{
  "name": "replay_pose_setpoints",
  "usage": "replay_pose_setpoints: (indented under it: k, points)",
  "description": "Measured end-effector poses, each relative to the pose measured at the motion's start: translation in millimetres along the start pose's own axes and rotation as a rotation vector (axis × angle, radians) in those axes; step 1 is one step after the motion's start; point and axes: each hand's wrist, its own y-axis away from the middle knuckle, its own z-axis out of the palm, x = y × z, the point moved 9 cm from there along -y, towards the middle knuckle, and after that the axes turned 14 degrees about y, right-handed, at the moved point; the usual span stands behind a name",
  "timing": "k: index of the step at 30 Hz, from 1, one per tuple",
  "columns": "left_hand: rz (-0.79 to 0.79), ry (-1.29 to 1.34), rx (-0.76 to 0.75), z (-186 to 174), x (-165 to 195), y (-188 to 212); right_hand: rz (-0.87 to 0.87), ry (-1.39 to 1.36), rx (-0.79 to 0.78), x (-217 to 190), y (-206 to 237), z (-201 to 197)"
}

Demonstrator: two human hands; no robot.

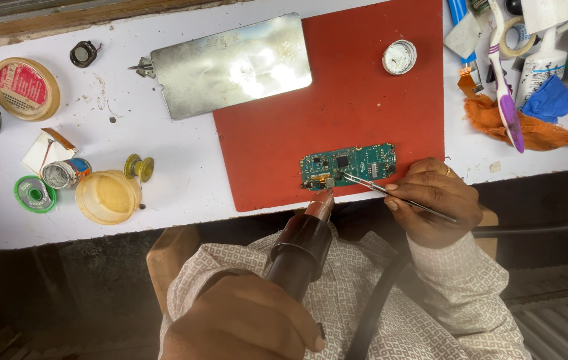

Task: The person uses a hot air gun and tweezers to heat and adjust components on a small green circuit board placed on a red mat. They briefly dip the tweezers into a small container, then continue applying heat and manipulating parts on the board.

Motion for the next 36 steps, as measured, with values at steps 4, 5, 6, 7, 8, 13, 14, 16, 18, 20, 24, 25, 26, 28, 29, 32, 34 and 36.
replay_pose_setpoints:
  k: [4,5,6,7,8,13,14,16,18,20,24,25,26,28,29,32,34,36]
  points:
    - [-0.016,-0.013,-0.003,-3,-3,0,0.004,0.011,0.0,0,0,-1]
    - [-0.025,0.001,-0.009,-3,-4,-1,0.011,0.019,-0.004,0,0,-2]
    - [-0.034,0.014,-0.013,-2,-5,-2,0.014,0.019,-0.006,0,1,-1]
    - [-0.027,0.004,0.01,-3,-5,-3,0.016,0.019,-0.005,0,1,-2]
    - [-0.019,-0.005,0.034,-3,-4,-3,0.018,0.019,-0.004,0,1,-2]
    - [-0.055,-0.037,0.1,-2,-3,5,0.008,0.017,-0.01,0,1,-1]
    - [-0.045,-0.039,0.088,-1,-2,6,0.004,0.017,-0.014,-1,1,-1]
    - [-0.054,-0.036,0.092,-3,-2,7,0.003,0.015,-0.012,0,1,1]
    - [-0.093,-0.025,0.117,-6,-5,6,0.001,0.013,-0.009,0,1,0]
    - [-0.049,-0.043,0.125,-5,-1,2,-0.002,0.012,-0.006,0,1,0]
    - [-0.199,-0.11,0.288,-12,-9,0,-0.003,0.009,0.002,0,-1,0]
    - [-0.16,-0.088,0.258,-8,-6,-1,0.0,0.012,-0.009,-1,0,1]
    - [-0.123,-0.067,0.226,-4,-3,-1,0.002,0.015,-0.019,-1,0,1]
    - [-0.102,-0.058,0.216,-4,-2,3,0.009,0.027,-0.026,-2,0,2]
    - [-0.12,-0.072,0.238,-6,-4,5,0.012,0.032,-0.03,-2,0,2]
    - [-0.076,-0.03,0.203,-6,-4,10,0.017,0.037,-0.034,-2,-1,3]
    - [-0.038,-0.005,0.166,-4,-2,10,0.033,0.041,-0.046,-2,-1,4]
    - [-0.025,-0.008,0.152,-3,-2,9,0.04,0.039,-0.049,-2,0,4]
